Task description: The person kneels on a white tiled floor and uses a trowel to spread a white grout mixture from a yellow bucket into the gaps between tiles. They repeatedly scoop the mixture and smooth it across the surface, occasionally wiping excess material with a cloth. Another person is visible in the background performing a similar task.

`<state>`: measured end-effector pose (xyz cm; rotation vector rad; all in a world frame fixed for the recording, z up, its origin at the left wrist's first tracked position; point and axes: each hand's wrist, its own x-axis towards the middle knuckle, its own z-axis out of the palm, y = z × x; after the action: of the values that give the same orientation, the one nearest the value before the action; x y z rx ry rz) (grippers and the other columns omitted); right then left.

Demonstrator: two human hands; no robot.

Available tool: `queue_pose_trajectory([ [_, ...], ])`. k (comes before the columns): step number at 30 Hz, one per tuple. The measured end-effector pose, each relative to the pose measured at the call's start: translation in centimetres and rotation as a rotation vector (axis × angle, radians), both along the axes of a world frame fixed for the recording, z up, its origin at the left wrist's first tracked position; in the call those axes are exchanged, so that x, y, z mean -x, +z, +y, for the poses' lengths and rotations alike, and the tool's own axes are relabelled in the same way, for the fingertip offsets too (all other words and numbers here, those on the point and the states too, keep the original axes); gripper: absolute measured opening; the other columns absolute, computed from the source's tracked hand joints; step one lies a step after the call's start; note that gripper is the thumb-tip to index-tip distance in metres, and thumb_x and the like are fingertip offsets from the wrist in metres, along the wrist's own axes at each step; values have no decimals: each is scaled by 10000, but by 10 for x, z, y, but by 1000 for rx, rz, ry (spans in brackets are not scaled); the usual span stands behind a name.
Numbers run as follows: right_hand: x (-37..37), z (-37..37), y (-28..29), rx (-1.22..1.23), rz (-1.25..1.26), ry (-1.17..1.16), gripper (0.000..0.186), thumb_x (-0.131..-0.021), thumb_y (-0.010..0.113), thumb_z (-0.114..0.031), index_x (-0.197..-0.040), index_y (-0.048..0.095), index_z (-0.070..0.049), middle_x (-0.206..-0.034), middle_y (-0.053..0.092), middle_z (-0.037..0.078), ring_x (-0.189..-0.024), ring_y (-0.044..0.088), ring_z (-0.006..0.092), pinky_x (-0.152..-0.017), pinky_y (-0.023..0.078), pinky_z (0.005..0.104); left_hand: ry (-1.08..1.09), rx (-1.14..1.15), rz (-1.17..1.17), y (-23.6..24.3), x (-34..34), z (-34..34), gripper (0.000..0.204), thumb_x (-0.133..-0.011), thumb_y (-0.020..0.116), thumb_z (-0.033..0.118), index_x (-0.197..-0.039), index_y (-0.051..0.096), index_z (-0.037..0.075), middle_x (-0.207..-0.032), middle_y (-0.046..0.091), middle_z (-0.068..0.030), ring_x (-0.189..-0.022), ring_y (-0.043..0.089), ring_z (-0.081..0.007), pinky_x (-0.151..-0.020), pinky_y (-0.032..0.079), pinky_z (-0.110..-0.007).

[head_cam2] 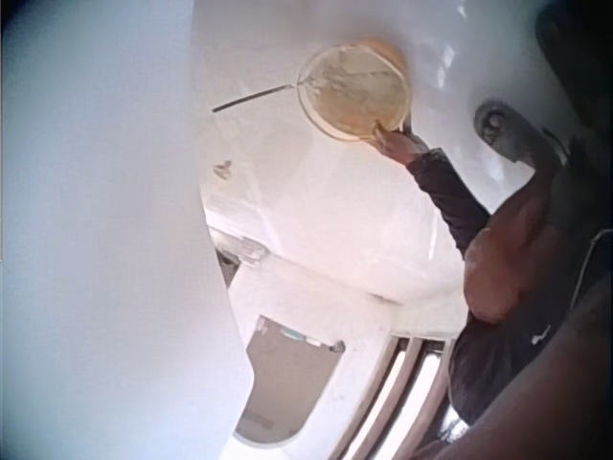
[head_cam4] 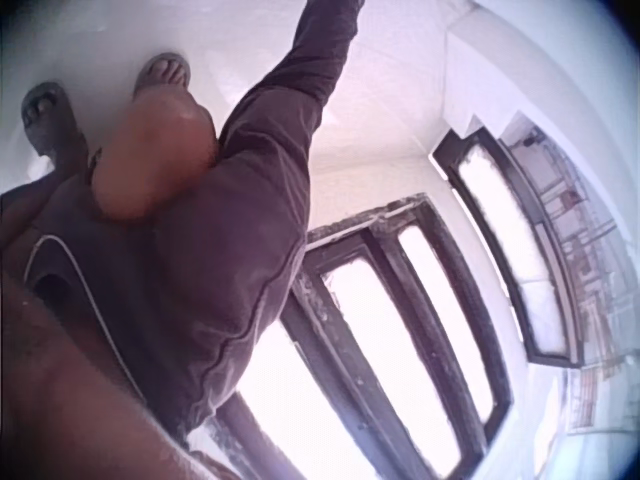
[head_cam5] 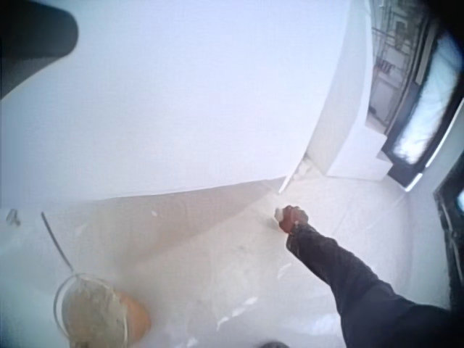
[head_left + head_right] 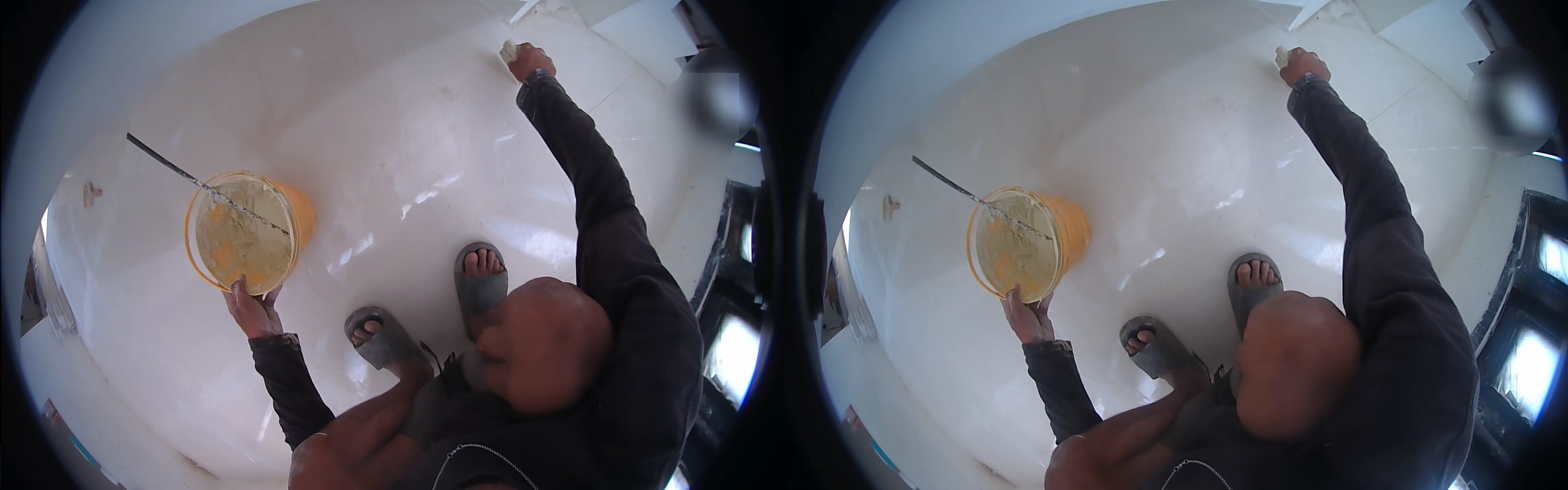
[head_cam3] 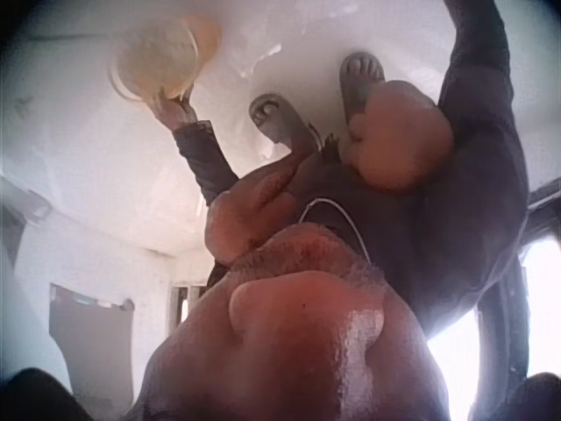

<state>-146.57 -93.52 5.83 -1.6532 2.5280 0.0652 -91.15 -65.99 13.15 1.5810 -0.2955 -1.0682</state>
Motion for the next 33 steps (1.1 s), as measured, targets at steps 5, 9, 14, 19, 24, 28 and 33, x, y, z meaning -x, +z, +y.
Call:
queue_pose_trajectory([
  [5,-68,47,5,-126,39,93,429,-768,567,-265,-1176,586,-131,-1156,588,188,-1079,583,344,-918,471,437,-36,1,12,1,-5,2,477,-904,489,156,-1349,333,88,-1178,542,-139,-933,641,-237,-646,606,-343],
  [9,-9,41,15,25,-1,-13,388,-785,589,-336,-1109,611,-122,-1062,623,187,-1063,594,304,-871,494,425,-36,-7,22,-1,-3,2,504,-903,491,157,-1370,314,92,-1181,540,-144,-939,640,-247,-658,606,-343],
  [14,-26,81,-6,-106,58,43,419,-778,577,-287,-1161,582,-119,-1167,577,183,-1065,579,377,-895,478,463,-33,5,16,9,0,0,541,-903,490,154,-1399,281,104,-1211,518,-150,-940,638,-263,-685,604,-345],
  [19,-14,90,16,-91,8,9,457,-763,619,-322,-1187,575,-158,-1114,604,170,-1024,607,338,-871,501,418,-63,33,21,12,-3,4,528,-903,491,153,-1383,287,65,-1235,490,-143,-984,617,-266,-713,600,-342],
  [24,35,116,-12,-42,75,-82,422,-753,619,-315,-1143,598,-156,-1086,614,162,-992,614,348,-842,506,433,-86,46,44,-4,2,-2,489,-905,494,169,-1348,330,40,-1237,494,-137,-1000,608,-259,-735,591,-350],
  [28,-62,167,0,-90,-46,43,349,-770,568,-252,-1095,612,-132,-1064,611,181,-983,611,363,-863,492,447,-78,45,67,5,-10,8,472,-903,506,183,-1329,363,38,-1226,511,-142,-1025,596,-262,-753,585,-360],
  [33,10,163,10,117,-18,-118,311,-802,536,-224,-1087,617,-131,-1021,626,167,-933,623,353,-810,503,451,-92,73,74,2,-10,5,492,-890,529,195,-1322,373,19,-1234,506,-161,-1059,576,-290,-774,580,-394],
])
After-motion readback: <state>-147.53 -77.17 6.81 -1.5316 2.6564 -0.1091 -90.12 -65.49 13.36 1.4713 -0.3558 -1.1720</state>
